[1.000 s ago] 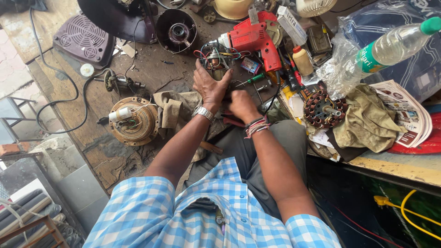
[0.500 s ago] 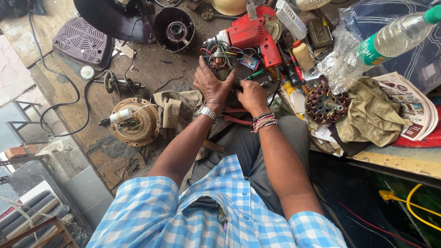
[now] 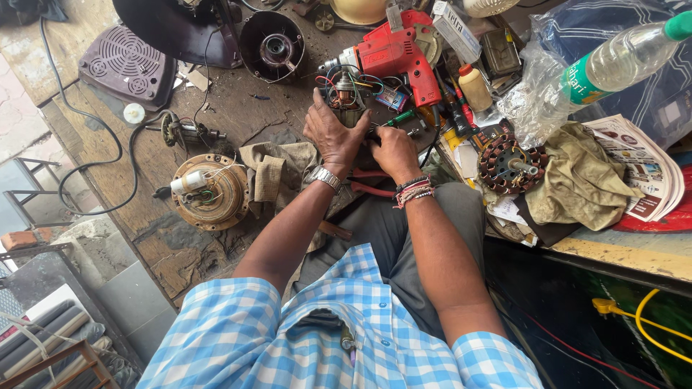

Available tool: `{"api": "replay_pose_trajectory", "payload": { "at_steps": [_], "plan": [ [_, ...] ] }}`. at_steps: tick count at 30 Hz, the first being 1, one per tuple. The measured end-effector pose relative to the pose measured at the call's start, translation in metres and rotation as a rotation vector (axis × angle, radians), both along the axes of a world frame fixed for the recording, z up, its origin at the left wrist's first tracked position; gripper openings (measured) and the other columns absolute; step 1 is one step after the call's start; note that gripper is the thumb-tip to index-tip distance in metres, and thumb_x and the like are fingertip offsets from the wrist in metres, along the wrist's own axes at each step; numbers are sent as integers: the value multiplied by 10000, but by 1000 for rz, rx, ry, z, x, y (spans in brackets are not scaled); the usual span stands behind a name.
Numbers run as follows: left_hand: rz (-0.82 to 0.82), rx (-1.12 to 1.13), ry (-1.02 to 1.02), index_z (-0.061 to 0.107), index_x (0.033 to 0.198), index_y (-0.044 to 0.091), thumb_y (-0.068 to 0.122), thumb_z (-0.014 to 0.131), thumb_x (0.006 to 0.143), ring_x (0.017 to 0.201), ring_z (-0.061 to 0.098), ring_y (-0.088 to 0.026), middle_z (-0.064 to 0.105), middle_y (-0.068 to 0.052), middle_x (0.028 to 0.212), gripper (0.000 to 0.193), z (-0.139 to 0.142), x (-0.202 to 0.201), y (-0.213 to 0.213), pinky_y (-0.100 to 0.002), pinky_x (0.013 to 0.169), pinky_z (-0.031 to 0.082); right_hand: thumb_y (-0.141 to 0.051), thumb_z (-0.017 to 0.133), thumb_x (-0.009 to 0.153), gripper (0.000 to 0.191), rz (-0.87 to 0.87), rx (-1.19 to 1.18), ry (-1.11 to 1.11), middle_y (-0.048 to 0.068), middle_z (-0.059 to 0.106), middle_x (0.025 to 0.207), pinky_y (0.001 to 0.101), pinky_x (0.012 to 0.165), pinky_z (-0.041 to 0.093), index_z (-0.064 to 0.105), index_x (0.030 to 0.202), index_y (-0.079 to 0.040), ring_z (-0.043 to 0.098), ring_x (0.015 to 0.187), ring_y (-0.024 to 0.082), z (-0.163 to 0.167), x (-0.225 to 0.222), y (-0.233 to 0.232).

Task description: The person is repairing an electrical motor component, likely a fan motor, by manipulating wires and using pliers and a screwdriver. They are seated at a cluttered workbench with various tools and parts visible.

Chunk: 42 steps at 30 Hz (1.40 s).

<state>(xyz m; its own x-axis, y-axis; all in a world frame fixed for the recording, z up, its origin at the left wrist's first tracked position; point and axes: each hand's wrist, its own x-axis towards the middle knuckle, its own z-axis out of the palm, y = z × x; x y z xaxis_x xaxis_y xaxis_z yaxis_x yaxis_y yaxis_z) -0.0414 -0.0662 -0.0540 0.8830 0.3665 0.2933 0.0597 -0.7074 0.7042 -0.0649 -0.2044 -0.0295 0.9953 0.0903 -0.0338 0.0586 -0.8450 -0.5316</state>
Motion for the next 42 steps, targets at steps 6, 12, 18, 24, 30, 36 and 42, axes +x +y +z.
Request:
{"api": "replay_pose_trajectory", "payload": {
  "at_steps": [6, 12, 18, 24, 30, 36, 42],
  "plan": [
    [-4, 2, 17, 228, 1550, 7, 588, 901, 661, 1155, 502, -340, 530, -154, 1205, 1257, 1, 0, 0, -528, 1013, 336, -229, 747, 866, 219, 0, -1, -2, 217, 723, 904, 536, 773, 541, 706, 888, -15, 689, 892, 427, 1, 1, 0],
    [-12, 9, 17, 220, 1549, 9, 591, 899, 666, 1155, 496, -336, 518, -157, 1203, 1257, 0, 0, 0, -527, 1000, 333, -233, 747, 865, 215, -5, 3, 13, 216, 724, 904, 535, 770, 542, 714, 902, -24, 692, 887, 425, 2, 1, 1],
    [-3, 13, 18, 221, 1554, 15, 595, 896, 663, 1155, 499, -335, 521, -151, 1208, 1259, 0, 1, 0, -526, 999, 337, -238, 750, 870, 223, 2, -3, 11, 217, 725, 898, 533, 770, 544, 711, 903, -21, 695, 887, 424, 2, 1, 0],
    [-5, 2, 30, 225, 1555, 13, 598, 891, 665, 1152, 500, -333, 523, -148, 1206, 1256, 1, 0, 0, -525, 994, 339, -240, 754, 865, 228, -3, -9, 16, 218, 725, 901, 534, 772, 544, 710, 902, -19, 693, 888, 428, 1, 1, 0],
    [-2, 30, 5, 220, 1553, 8, 600, 891, 668, 1153, 497, -336, 519, -157, 1209, 1259, 1, 1, -1, -532, 1000, 333, -240, 750, 867, 225, -11, -4, 31, 218, 726, 904, 535, 779, 543, 715, 905, -21, 694, 889, 427, 1, 2, 0],
    [6, 21, 63, 231, 1546, 15, 607, 892, 651, 1155, 498, -346, 523, -163, 1208, 1260, 2, 1, -2, -529, 993, 339, -246, 741, 870, 223, -15, -14, 37, 221, 725, 919, 538, 787, 542, 727, 932, -32, 690, 901, 430, 0, 2, 0],
    [-2, 28, 65, 226, 1549, 19, 595, 896, 653, 1157, 494, -346, 519, -172, 1221, 1258, 3, 0, -3, -537, 1003, 332, -238, 732, 860, 217, -8, -2, 24, 221, 724, 929, 541, 799, 536, 732, 954, -42, 684, 916, 430, -3, 3, -1]
  ]
}}
